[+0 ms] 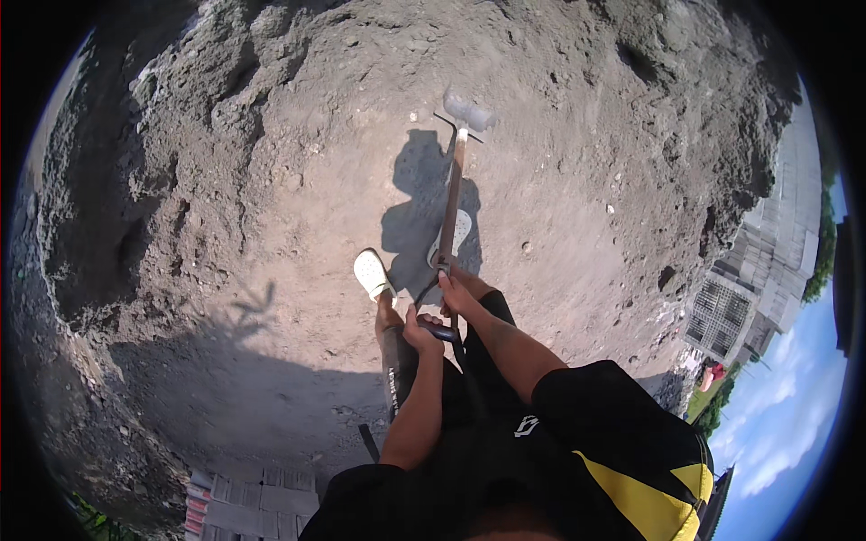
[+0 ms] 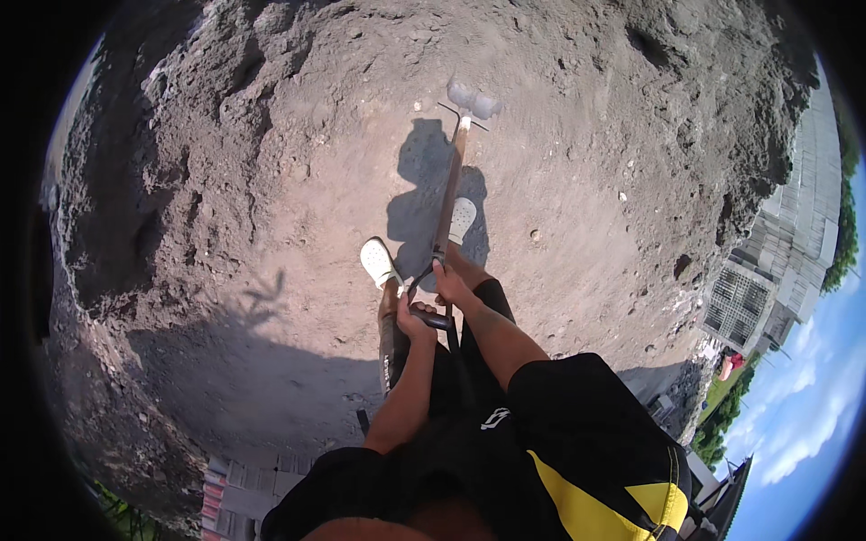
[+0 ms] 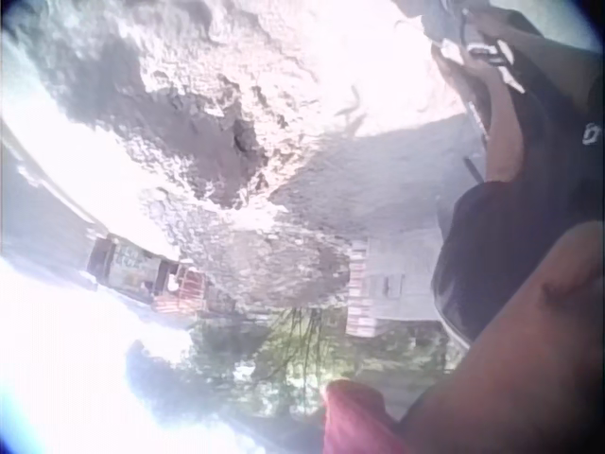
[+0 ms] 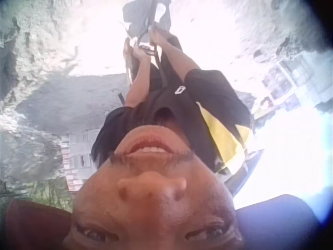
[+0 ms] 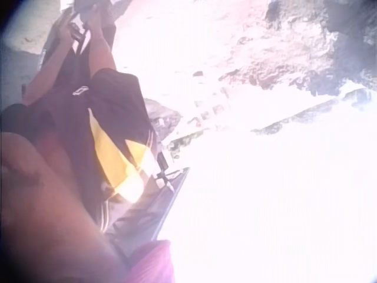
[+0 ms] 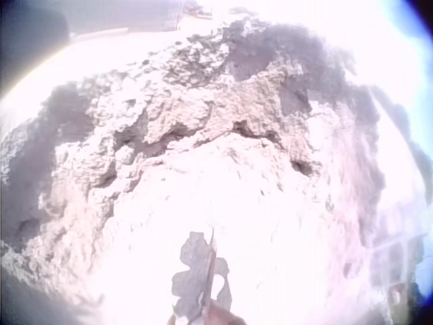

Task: The person uses a long-handled screed tool to level and smooth a large pile of wet concrete on the ground. The person repeatedly drags and pushes the tool across the surface to flatten it.

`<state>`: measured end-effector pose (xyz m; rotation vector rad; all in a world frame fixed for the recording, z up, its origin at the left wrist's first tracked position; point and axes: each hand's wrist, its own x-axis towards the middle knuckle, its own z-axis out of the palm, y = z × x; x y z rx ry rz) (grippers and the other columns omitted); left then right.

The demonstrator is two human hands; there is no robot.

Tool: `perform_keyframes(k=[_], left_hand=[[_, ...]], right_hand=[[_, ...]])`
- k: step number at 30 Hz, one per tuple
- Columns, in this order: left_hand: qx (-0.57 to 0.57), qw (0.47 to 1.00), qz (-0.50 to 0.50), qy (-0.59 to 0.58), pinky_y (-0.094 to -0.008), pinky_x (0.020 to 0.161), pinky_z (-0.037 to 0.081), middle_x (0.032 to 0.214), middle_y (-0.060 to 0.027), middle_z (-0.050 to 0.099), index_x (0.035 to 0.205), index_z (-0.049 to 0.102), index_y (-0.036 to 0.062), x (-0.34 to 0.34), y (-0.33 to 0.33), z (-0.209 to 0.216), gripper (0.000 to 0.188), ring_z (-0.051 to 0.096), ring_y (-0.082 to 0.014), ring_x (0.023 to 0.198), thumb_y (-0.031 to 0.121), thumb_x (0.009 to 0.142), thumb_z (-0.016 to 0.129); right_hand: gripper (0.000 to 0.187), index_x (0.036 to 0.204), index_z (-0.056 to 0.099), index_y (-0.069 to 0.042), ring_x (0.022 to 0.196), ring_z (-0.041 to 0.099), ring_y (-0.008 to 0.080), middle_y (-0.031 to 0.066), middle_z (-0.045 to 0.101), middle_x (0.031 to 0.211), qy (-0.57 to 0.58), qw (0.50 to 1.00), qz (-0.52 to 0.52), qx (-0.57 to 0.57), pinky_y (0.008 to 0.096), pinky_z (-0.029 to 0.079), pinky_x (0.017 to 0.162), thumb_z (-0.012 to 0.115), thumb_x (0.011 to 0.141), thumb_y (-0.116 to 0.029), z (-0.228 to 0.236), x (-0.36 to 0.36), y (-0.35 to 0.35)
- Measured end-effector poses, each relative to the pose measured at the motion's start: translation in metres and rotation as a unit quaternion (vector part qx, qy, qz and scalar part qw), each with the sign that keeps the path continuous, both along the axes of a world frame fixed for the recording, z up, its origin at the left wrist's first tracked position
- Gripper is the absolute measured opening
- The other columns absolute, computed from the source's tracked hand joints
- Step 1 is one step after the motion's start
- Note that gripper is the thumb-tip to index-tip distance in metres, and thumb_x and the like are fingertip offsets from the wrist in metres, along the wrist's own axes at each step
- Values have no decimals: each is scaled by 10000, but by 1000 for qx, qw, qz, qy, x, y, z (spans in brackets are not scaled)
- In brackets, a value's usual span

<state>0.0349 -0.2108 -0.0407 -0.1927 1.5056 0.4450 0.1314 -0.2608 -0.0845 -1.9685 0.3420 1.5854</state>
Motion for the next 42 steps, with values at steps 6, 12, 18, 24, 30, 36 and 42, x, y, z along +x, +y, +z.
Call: perform_keyframes(k=[6, 12, 18, 24, 30, 36, 42], left_hand=[[91, 996, 24, -2, -256, 359, 332, 465, -30, 393, 657, 485, 50, 44, 7, -48, 205, 404, -141, 372, 189, 804, 512], [166, 981, -55, 90, -255, 353, 302, 463, -26, 401, 656, 485, 29, 126, 48, -92, 217, 371, -128, 351, 181, 809, 513], [92, 995, -23, 29, -261, 371, 345, 494, -40, 418, 647, 470, 47, 187, 77, -89, 175, 397, -139, 385, 150, 776, 532], [239, 941, -115, 210, -239, 429, 359, 548, -67, 476, 676, 457, 49, 233, 148, 8, 168, 459, -120, 466, 119, 760, 583], [288, 874, -221, 324, -246, 347, 297, 431, -24, 414, 598, 427, 60, 263, 164, -9, 296, 367, -103, 346, 168, 749, 657], [317, 871, -214, 308, -252, 335, 287, 438, -14, 420, 604, 430, 56, 146, 192, 0, 266, 354, -90, 342, 136, 755, 634], [366, 882, -208, 214, -255, 314, 285, 417, -18, 389, 580, 359, 96, 89, 179, 36, 324, 337, -97, 319, 119, 754, 631]], right_hand=[[554, 1006, 360, -26, 445, 495, 195, 81, 439, 582, -3, 998, 53, -35, 335, 431, 418, 312, 857, -558, -24, 43, 25], [659, 1117, 331, 32, 467, 536, 236, 142, 517, 631, -32, 999, 22, 0, 357, 457, 436, 272, 853, -569, -66, 126, 71], [424, 943, 522, 49, 496, 545, 211, 115, 557, 673, -210, 969, -63, 114, 347, 418, 426, 559, 810, -352, -163, 263, 89], [254, 814, 546, 14, 557, 536, 171, 70, 540, 655, -15, 954, -297, 45, 329, 430, 484, 643, 724, -203, -195, 376, 185], [102, 762, 489, -86, 524, 468, 160, 11, 438, 627, 67, 881, -452, 127, 321, 436, 502, 582, 765, -130, -242, 405, 144], [114, 752, 460, -66, 493, 444, 161, 29, 428, 648, 101, 870, -474, 91, 324, 428, 480, 568, 758, -100, -134, 316, 206], [170, 631, 435, -91, 493, 453, 166, 35, 429, 558, 65, 859, -490, 132, 312, 425, 485, 524, 771, -126, -70, 281, 153]])
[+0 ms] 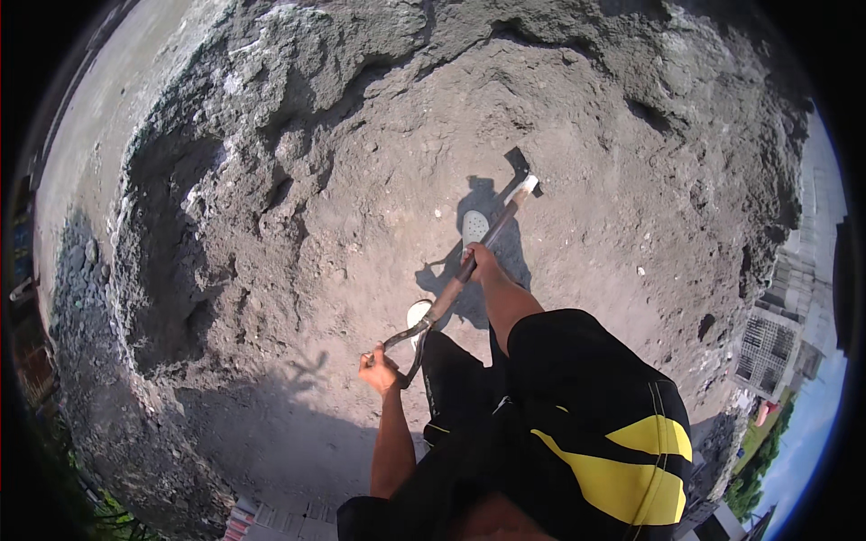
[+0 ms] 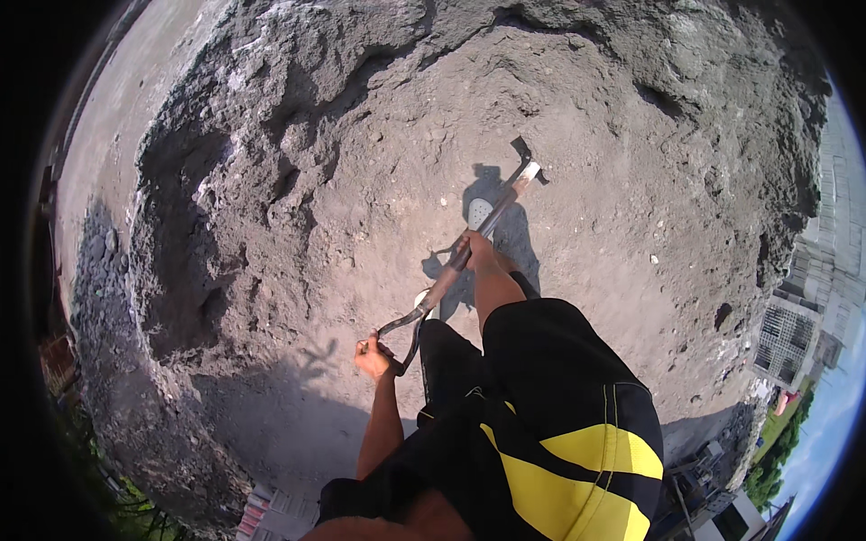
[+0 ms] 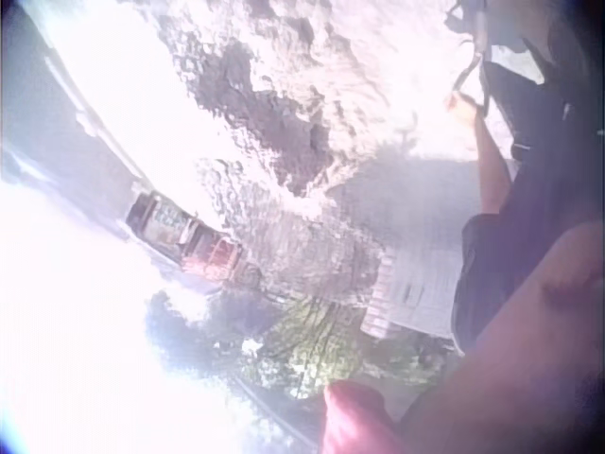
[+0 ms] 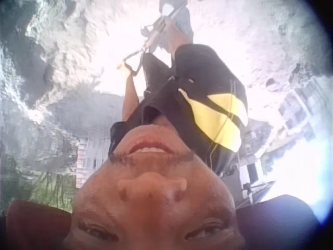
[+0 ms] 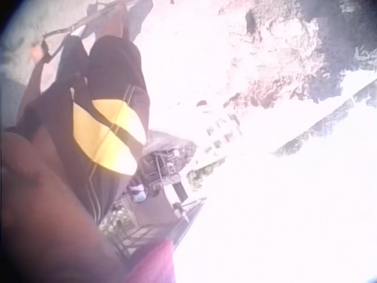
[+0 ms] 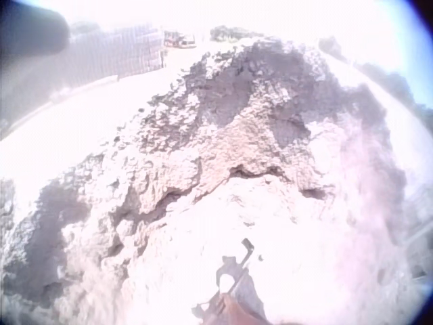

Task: The person uses a long-handled screed tool to level and smooth a large pile of wet concrete on the ground. The person repeatedly drags and pushes the tool across the surface to flatten it.

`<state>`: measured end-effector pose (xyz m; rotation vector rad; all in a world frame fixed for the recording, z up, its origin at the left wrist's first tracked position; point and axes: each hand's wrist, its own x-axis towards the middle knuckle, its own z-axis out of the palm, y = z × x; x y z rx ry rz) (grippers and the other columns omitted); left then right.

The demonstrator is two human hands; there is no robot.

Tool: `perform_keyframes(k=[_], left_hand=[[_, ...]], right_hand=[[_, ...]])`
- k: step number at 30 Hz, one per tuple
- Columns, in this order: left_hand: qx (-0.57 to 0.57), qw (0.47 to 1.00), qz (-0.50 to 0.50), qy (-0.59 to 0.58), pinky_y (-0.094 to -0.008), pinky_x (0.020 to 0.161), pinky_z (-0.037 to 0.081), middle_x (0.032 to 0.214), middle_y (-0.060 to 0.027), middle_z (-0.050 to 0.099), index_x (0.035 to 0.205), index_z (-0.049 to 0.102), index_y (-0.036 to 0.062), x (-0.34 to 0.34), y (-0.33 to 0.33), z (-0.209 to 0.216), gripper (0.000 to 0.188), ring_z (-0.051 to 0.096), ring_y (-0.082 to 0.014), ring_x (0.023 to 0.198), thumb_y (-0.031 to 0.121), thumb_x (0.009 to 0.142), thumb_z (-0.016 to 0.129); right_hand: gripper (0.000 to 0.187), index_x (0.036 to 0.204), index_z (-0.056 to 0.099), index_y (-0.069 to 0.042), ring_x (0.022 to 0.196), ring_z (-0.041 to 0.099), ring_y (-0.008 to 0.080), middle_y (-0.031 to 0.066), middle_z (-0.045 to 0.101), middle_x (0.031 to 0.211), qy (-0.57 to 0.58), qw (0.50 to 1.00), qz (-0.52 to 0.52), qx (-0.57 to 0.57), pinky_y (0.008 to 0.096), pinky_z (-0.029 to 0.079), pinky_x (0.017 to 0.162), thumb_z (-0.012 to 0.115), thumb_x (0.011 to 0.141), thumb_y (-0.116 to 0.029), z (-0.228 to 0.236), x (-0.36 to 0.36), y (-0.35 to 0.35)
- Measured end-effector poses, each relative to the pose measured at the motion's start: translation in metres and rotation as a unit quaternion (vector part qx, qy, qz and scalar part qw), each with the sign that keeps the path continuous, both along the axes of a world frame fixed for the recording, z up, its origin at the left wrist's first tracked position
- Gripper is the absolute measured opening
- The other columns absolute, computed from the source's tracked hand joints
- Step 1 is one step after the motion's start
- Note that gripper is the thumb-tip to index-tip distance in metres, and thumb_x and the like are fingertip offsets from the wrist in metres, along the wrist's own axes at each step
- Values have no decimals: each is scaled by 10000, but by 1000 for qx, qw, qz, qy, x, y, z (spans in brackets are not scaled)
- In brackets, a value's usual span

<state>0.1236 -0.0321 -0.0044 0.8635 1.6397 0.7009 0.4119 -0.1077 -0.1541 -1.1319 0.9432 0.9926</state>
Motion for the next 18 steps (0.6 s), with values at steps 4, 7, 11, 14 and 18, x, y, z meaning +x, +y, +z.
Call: perform_keyframes(k=[4, 7, 11, 14, 18], left_hand=[[-20, 999, -8, -45, -265, 282, 279, 412, -28, 378, 583, 330, 107, -80, -18, 30, 345, 335, -105, 305, 132, 770, 619], [-27, 998, -37, -42, -255, 290, 293, 412, -28, 378, 585, 338, 105, -131, -15, 58, 341, 350, -112, 303, 178, 807, 586], [3, 993, -115, 9, -261, 293, 295, 422, -31, 387, 612, 354, 86, -187, 1, 104, 311, 365, -119, 309, 180, 820, 566], [18, 983, -181, 14, -251, 298, 280, 435, -22, 393, 624, 383, 69, -218, 28, 134, 277, 365, -115, 311, 176, 827, 539], [85, 937, -334, 62, -250, 300, 282, 435, -15, 391, 624, 412, 64, -233, 57, 143, 259, 363, -104, 312, 177, 823, 534]], right_hand=[[156, 635, 437, -82, 499, 455, 163, 39, 428, 561, -25, 999, -12, -44, 312, 433, 495, 495, 777, -107, 62, -69, -20], [119, 661, 451, -67, 502, 458, 176, 45, 425, 560, -29, 997, -66, 4, 317, 440, 507, 507, 765, -85, 94, -123, -40], [95, 685, 460, -57, 498, 457, 181, 48, 429, 563, 2, 989, -145, 11, 325, 437, 505, 509, 764, -78, 108, -209, -59], [82, 698, 461, -55, 505, 467, 193, 57, 440, 574, -4, 974, -225, 9, 336, 438, 502, 518, 755, -66, 105, -272, -55], [73, 714, 464, -53, 514, 480, 208, 68, 454, 588, -25, 936, -350, -9, 350, 438, 498, 530, 744, -49, 109, -342, -72]])
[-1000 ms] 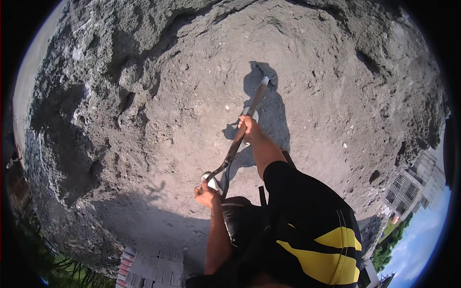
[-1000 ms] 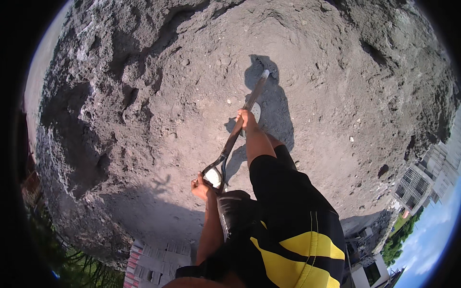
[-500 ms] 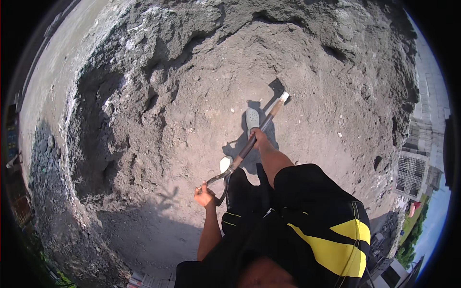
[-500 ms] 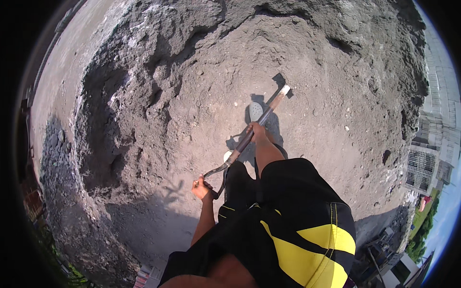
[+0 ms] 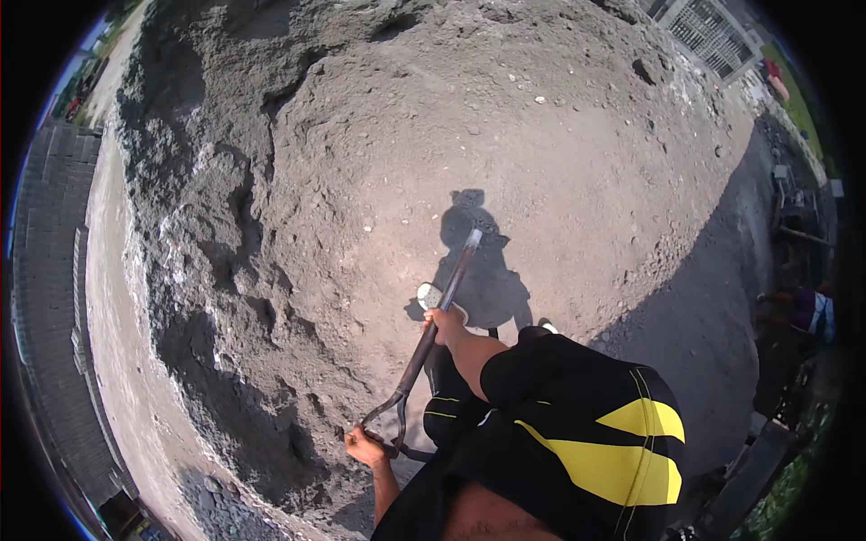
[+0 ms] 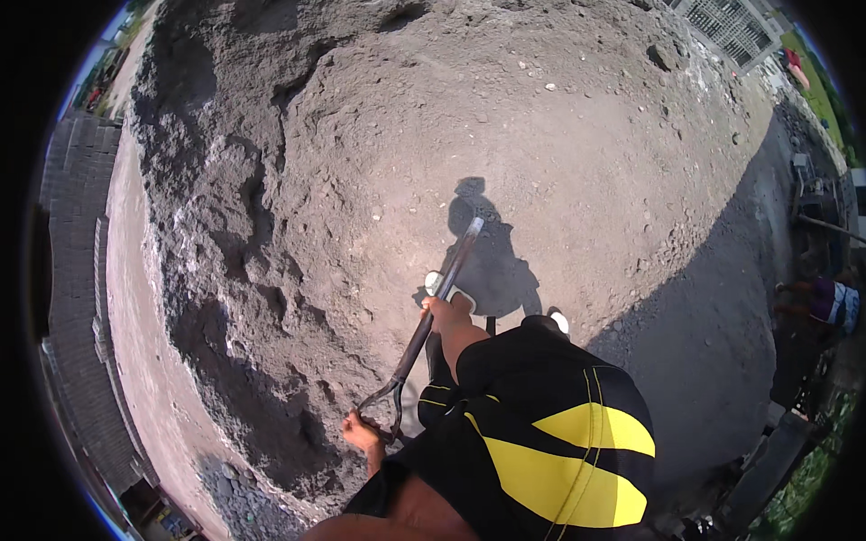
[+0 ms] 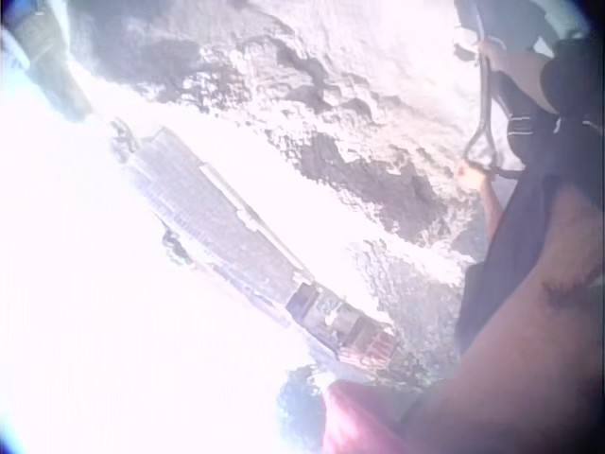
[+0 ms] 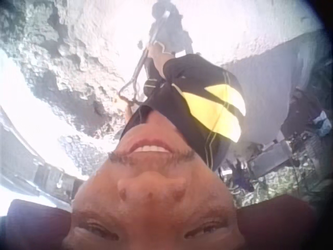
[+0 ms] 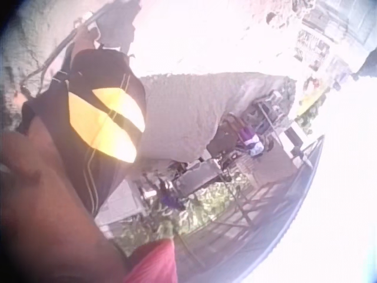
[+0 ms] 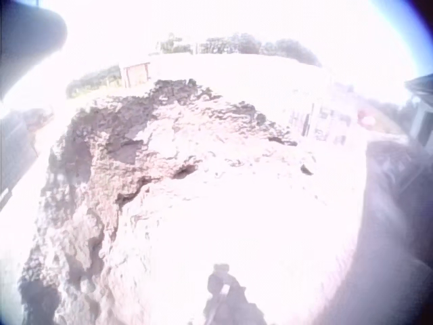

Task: The person uses a long-handled screed tool to level and smooth a large pile of wet concrete on the ground. The person repeatedly drags and pushes the tool across the surface to flatten it.

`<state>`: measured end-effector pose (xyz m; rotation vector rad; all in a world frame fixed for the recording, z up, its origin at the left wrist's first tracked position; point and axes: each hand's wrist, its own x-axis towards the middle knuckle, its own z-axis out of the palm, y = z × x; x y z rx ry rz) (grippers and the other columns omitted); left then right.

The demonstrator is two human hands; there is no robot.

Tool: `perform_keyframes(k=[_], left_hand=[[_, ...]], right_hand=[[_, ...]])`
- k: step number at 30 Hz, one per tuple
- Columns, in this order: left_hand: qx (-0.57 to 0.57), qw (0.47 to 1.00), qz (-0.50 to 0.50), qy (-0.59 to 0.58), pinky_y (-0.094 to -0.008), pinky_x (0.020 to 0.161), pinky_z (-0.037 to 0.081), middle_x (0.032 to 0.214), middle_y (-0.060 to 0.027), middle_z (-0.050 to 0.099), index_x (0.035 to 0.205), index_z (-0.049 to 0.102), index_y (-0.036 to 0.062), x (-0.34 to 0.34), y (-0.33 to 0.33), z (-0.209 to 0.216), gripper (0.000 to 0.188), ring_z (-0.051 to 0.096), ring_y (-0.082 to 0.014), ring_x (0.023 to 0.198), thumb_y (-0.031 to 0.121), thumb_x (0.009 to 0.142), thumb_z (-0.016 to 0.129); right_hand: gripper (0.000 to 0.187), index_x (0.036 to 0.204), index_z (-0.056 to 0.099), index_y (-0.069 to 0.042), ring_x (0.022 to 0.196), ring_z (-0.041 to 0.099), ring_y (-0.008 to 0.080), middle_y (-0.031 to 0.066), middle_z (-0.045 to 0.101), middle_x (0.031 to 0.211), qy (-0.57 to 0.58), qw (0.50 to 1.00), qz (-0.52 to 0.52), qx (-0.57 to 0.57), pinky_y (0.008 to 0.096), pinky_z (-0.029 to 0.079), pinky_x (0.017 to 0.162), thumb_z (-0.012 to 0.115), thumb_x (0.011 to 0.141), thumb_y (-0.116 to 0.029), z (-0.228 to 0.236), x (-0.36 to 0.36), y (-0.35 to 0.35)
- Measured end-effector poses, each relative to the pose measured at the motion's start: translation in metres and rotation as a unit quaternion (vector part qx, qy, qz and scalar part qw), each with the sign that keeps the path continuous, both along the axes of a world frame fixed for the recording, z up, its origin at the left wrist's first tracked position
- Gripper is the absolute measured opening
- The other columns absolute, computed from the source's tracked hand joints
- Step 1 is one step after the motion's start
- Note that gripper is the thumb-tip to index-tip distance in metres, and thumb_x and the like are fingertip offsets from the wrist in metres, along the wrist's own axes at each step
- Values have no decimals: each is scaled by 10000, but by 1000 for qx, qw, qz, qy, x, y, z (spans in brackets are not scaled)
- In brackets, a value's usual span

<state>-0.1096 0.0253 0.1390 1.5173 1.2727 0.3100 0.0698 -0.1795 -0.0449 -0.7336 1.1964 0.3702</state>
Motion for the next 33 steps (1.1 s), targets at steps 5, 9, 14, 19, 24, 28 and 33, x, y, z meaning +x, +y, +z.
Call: perform_keyframes(k=[5, 9, 14, 19, 24, 28, 33], left_hand=[[-9, 971, -238, -21, -254, 299, 290, 420, -29, 400, 584, 379, 64, 23, -45, -12, 269, 364, -110, 305, 146, 801, 516], [-36, 936, -345, -62, -244, 285, 282, 428, -10, 336, 578, 338, 77, 19, -123, -76, 307, 328, -101, 318, 160, 809, 522], [-184, 807, -559, -52, -237, 298, 299, 482, -23, 379, 643, 371, 71, 22, -373, -71, 265, 353, -105, 342, 178, 832, 521], [-427, 594, -680, 50, -275, 380, 369, 530, -23, 400, 916, 482, 33, -79, -626, 94, 166, 405, -125, 411, 162, 820, 525], [-574, 75, -815, -6, -260, 492, 421, 604, -41, 502, 1147, 384, 8, -233, -656, 332, 458, 497, -111, 514, 14, 748, 608], [-440, -127, -889, -14, -247, 461, 429, 600, -47, 499, 1138, 403, 18, -253, -625, 330, 462, 507, -108, 488, -32, 728, 609], [-290, -28, -957, 9, -213, 438, 393, 581, -40, 520, 1067, 453, -2, -191, -625, 264, 410, 492, -89, 462, 16, 706, 646]], right_hand=[[94, 689, 475, -54, 516, 483, 211, 71, 456, 575, -21, 970, -189, 151, 355, 435, 491, 560, 726, -65, -57, -87, -102], [97, 668, 489, -63, 486, 479, 187, 58, 460, 566, -12, 933, -355, 52, 342, 429, 454, 562, 729, -80, -9, -143, -221], [73, 685, 515, -33, 441, 485, 158, 48, 483, 555, -162, 791, -563, -178, 305, 422, 392, 569, 726, -58, 55, -273, -457], [206, 825, 445, -17, 491, 523, 165, 82, 497, 624, -109, 683, -639, -338, 298, 464, 424, 617, 737, -92, 234, -461, -648], [261, 876, 424, -11, 528, 537, 214, 121, 506, 684, -466, 433, -699, -327, 327, 487, 498, 601, 735, -141, 336, -619, -673], [257, 840, 439, -3, 526, 520, 202, 120, 506, 665, -362, 597, -676, -234, 307, 470, 509, 602, 734, -171, 308, -640, -594], [365, 1074, 401, 13, 593, 536, 214, 152, 530, 806, -153, 683, -713, 44, 369, 455, 529, 458, 826, -250, 127, -542, -583]])
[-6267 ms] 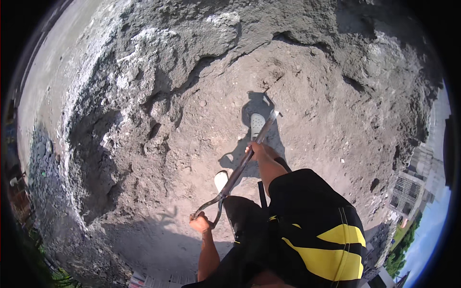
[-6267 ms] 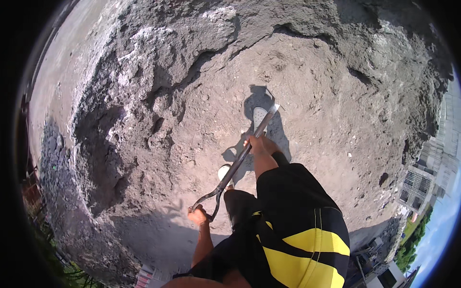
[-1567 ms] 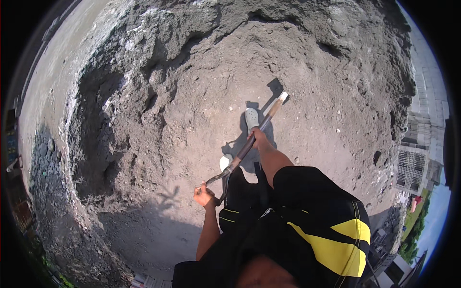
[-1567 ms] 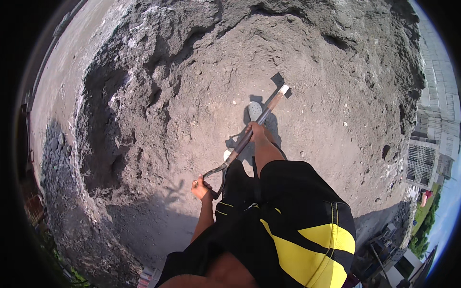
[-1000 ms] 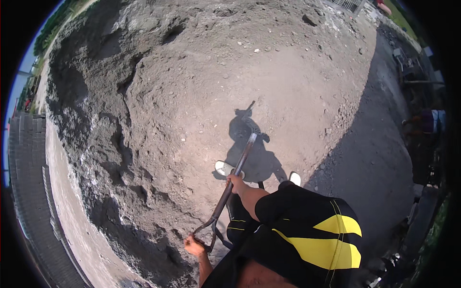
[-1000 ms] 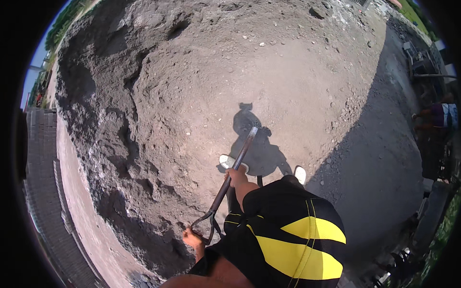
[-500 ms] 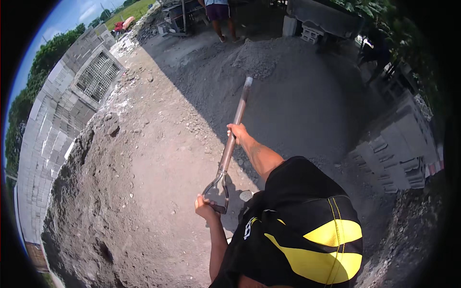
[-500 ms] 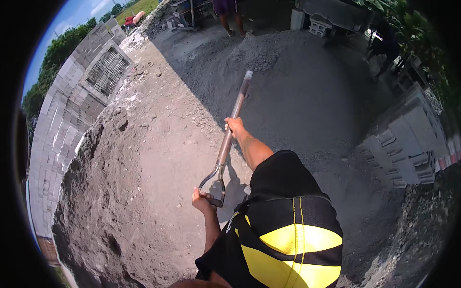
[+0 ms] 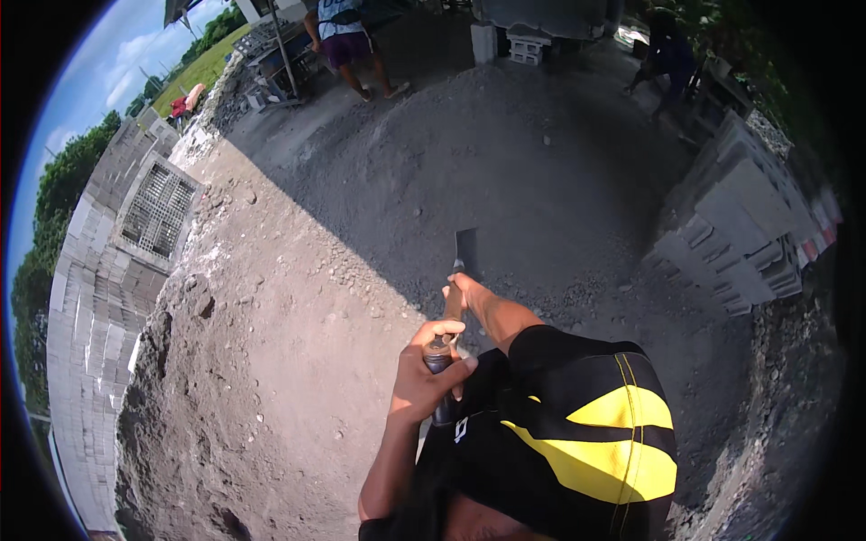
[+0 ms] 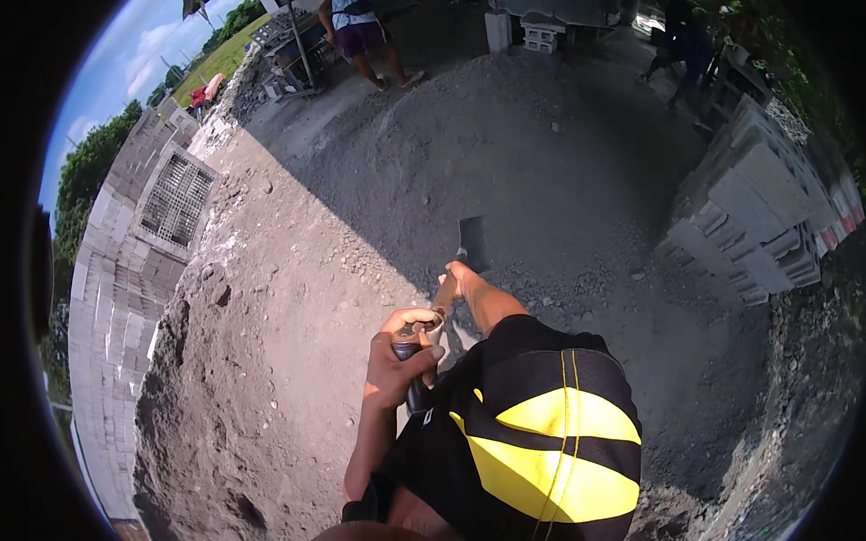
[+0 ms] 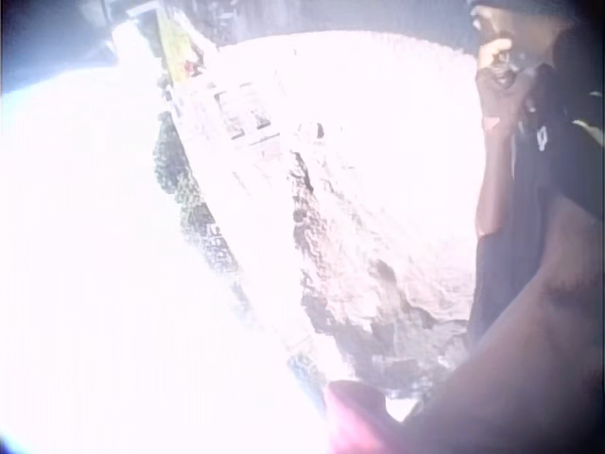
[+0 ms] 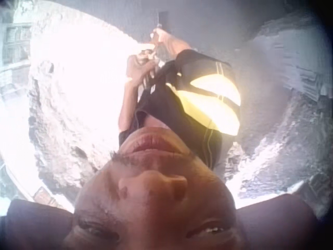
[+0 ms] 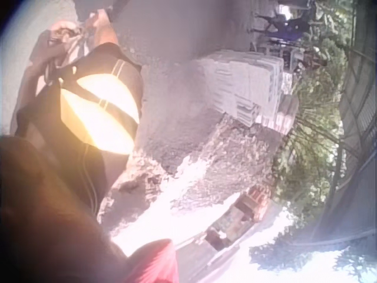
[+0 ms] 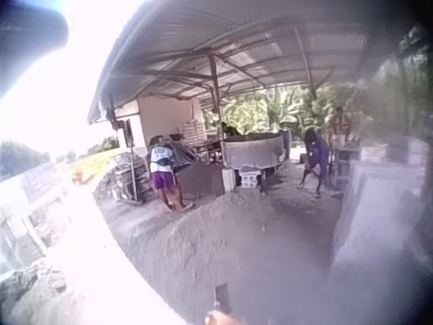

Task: The person uses a long-handled screed tool to level and smooth a large pile of wet concrete on the ground. The person repeatedly drags and pushes the tool across the surface to flatten it.

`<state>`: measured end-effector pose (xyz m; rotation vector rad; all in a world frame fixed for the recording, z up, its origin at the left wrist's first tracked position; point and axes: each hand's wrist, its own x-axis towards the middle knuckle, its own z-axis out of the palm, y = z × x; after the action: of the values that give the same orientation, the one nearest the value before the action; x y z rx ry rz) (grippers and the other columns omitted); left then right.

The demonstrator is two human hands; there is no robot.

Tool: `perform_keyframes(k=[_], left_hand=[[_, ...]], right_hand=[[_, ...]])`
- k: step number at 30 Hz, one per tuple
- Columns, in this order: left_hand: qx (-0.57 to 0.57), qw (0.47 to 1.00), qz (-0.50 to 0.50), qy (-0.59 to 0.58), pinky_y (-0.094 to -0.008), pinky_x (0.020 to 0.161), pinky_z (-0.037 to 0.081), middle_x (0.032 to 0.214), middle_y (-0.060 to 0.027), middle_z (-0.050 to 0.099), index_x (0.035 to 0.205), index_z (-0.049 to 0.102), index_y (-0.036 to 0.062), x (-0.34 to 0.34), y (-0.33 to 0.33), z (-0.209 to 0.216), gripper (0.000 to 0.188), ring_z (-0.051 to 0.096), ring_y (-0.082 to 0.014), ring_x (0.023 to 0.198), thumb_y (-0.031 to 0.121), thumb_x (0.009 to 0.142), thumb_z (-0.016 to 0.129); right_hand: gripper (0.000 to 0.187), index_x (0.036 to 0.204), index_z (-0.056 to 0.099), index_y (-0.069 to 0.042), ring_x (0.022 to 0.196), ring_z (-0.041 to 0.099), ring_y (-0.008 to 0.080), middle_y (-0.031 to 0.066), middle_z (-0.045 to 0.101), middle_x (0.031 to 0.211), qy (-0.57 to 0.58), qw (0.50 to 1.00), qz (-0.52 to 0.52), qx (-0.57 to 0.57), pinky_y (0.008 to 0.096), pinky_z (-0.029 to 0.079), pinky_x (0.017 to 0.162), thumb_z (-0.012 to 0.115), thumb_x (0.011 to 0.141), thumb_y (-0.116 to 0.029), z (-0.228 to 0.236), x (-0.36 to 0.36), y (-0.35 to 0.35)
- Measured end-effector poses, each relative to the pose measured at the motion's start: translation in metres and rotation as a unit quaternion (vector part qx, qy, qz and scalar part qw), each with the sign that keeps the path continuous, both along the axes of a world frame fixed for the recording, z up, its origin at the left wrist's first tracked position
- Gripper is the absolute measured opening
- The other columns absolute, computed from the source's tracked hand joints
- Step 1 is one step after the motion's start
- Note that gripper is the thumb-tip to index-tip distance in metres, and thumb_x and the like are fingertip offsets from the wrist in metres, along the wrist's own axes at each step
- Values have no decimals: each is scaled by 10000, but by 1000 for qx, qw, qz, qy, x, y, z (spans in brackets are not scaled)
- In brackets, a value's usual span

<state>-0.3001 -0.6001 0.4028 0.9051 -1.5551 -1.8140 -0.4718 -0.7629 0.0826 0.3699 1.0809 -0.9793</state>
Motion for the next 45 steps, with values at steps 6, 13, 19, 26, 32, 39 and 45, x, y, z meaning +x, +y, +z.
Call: perform_keyframes(k=[6, 13, 19, 26, 32, 39, 45], left_hand=[[104, 818, 530, 198, -222, 341, 369, 562, -50, 468, 1109, 426, -18, 158, 140, -19, 486, 443, -109, 373, -17, 653, 595], [157, 339, 921, 108, -233, 426, 406, 622, -62, 513, 1198, 416, -5, 101, 344, -68, 538, 490, -128, 460, -25, 688, 585], [239, -158, 928, 237, -233, 369, 345, 583, -51, 475, 1032, 543, -5, 7, 369, -241, 360, 421, -111, 401, -76, 684, 484], [149, -268, 848, 432, -263, 364, 351, 522, -25, 387, 801, 527, 17, 122, 419, -370, 140, 392, -116, 391, -26, 674, 488], [118, -231, 869, 421, -246, 431, 361, 605, -34, 450, 970, 532, 4, 330, 419, -473, 277, 418, -117, 457, -70, 705, 508], [128, -216, 869, 427, -227, 442, 378, 630, -60, 498, 1047, 540, -39, 338, 370, -494, 390, 448, -122, 462, -101, 666, 484], [162, -262, 849, 430, -244, 399, 364, 545, -52, 460, 966, 545, -61, 353, 354, -503, 316, 439, -134, 409, -37, 655, 495]], right_hand=[[196, 884, 422, -45, 611, 519, 217, 82, 471, 719, 68, 813, 578, 11, 360, 466, 524, 535, 735, -103, -117, 254, 116], [224, 873, 438, -5, 710, 572, 236, 117, 510, 795, 96, 537, 837, -38, 397, 523, 640, 592, 764, -125, -85, 386, 312], [157, 843, 503, 56, 568, 559, 219, 117, 557, 693, 146, 367, 918, -40, 347, 486, 508, 564, 727, -30, -137, 374, 464], [219, 875, 491, 10, 545, 541, 191, 82, 513, 671, 137, 214, 935, -248, 340, 451, 488, 609, 758, -133, -247, 504, 529], [398, 916, 492, -43, 533, 555, 222, 92, 503, 681, 155, 193, 949, -196, 354, 479, 508, 564, 793, -415, -206, 601, 539], [545, 893, 496, -54, 546, 496, 160, 31, 433, 672, 196, 73, 967, -145, 281, 403, 479, 553, 747, -576, -195, 596, 475], [425, 835, 459, -139, 494, 373, 100, -23, 352, 601, 235, 52, 967, -88, 259, 335, 446, 646, 718, -501, -197, 609, 472]])
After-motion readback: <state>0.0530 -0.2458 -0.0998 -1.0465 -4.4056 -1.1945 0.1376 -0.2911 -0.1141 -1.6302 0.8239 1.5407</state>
